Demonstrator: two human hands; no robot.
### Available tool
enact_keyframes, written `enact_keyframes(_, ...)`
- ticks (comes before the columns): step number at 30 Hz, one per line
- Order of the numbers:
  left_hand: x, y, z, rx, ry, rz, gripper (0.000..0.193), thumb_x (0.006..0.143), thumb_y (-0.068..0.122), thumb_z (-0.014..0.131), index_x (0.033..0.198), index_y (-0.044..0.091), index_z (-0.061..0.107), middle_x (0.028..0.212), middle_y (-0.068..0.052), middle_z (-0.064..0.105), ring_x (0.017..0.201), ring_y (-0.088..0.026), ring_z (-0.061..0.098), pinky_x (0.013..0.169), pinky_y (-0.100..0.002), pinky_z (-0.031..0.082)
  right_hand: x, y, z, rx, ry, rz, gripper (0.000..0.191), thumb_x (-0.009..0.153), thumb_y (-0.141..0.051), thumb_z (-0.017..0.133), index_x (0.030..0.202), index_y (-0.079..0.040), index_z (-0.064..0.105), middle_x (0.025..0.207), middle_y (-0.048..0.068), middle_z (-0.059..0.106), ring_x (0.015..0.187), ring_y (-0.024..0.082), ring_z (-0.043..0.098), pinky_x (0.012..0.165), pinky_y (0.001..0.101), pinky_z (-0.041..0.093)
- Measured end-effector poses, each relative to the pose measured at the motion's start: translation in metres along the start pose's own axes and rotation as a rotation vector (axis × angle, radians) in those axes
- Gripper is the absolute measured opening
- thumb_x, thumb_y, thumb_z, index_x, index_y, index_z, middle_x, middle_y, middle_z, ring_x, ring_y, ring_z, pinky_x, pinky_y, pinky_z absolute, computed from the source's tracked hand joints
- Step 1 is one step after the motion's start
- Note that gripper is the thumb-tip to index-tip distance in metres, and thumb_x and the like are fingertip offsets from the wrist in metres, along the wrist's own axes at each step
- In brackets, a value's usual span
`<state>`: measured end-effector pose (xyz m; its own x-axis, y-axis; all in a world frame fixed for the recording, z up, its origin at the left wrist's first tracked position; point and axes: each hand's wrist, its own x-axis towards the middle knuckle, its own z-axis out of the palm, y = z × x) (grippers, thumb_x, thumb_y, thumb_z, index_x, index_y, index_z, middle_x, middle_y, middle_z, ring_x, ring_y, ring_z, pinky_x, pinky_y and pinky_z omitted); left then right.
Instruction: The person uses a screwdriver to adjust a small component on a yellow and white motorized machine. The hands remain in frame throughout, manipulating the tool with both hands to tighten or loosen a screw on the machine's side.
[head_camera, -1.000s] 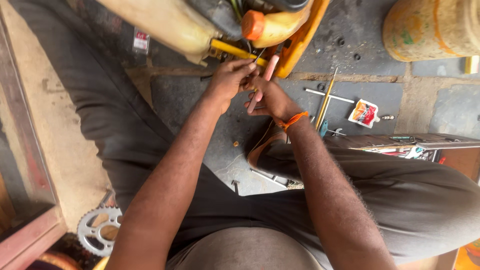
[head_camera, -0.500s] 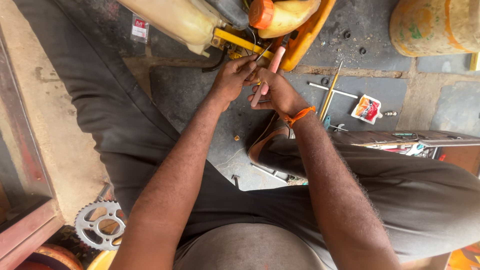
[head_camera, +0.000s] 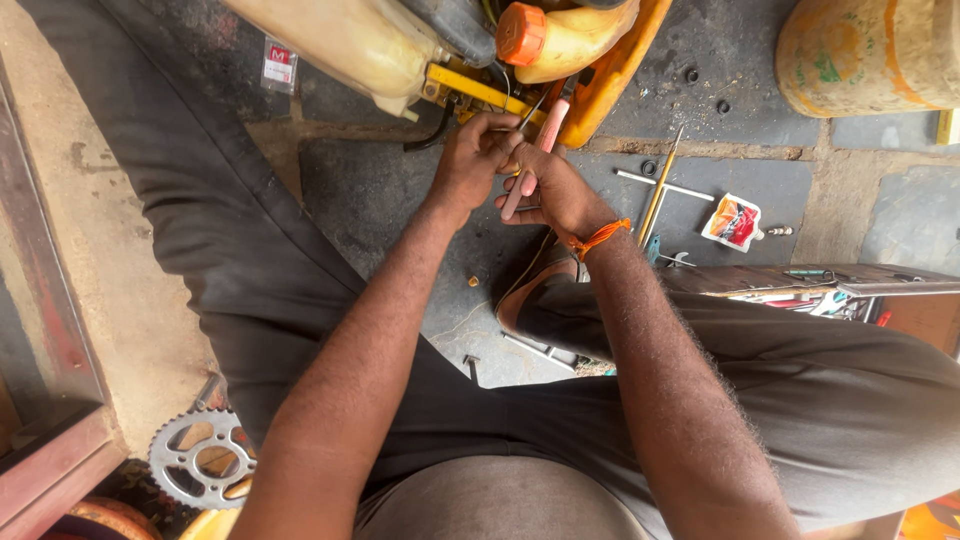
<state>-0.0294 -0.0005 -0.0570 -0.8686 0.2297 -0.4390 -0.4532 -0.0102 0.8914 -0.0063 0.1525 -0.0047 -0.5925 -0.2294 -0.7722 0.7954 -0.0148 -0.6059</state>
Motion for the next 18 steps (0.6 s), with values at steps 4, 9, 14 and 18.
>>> enact_keyframes(4,-0.002,0.000,0.004,-0.103,-0.003,0.043,0.026,0.102,0.023,0.068,0.116,0.003,0.065,0.096,-0.003,0.070,0.083,-0.008,0.065,0.074,-0.024,0.057,-0.001,0.000,-0.001,0.035,-0.023,0.010,0.055,0.094,-0.046,0.051,0.126,-0.002,0.056,0.109,0.018,0.059,0.092,0.028,0.069,0.087,0.0462,0.061)
enact_keyframes(9,0.004,0.013,0.003,0.004,0.002,0.113,0.027,0.102,0.029,0.066,0.113,0.004,0.067,0.088,-0.002,0.074,0.073,-0.007,0.067,0.062,-0.023,0.054,-0.003,-0.003,0.001,-0.004,-0.022,-0.009,0.048,0.093,-0.041,0.052,0.123,-0.004,0.056,0.106,0.015,0.054,0.091,0.029,0.069,0.086,0.0476,0.062)
enact_keyframes(14,0.008,0.025,0.002,-0.109,-0.055,0.107,0.029,0.100,0.030,0.070,0.113,0.004,0.068,0.088,-0.004,0.074,0.069,-0.008,0.064,0.055,-0.024,0.051,-0.007,-0.007,0.004,0.012,-0.011,-0.020,0.049,0.089,-0.041,0.049,0.127,-0.010,0.050,0.113,0.009,0.058,0.089,0.026,0.067,0.084,0.0469,0.061)
enact_keyframes(18,0.011,0.026,0.001,-0.140,-0.042,0.084,0.030,0.098,0.031,0.073,0.111,0.004,0.068,0.089,-0.004,0.075,0.075,-0.008,0.070,0.064,-0.024,0.061,-0.007,-0.006,0.002,0.003,-0.042,-0.011,0.057,0.094,-0.045,0.050,0.130,-0.001,0.054,0.112,0.015,0.057,0.093,0.026,0.069,0.087,0.0446,0.061)
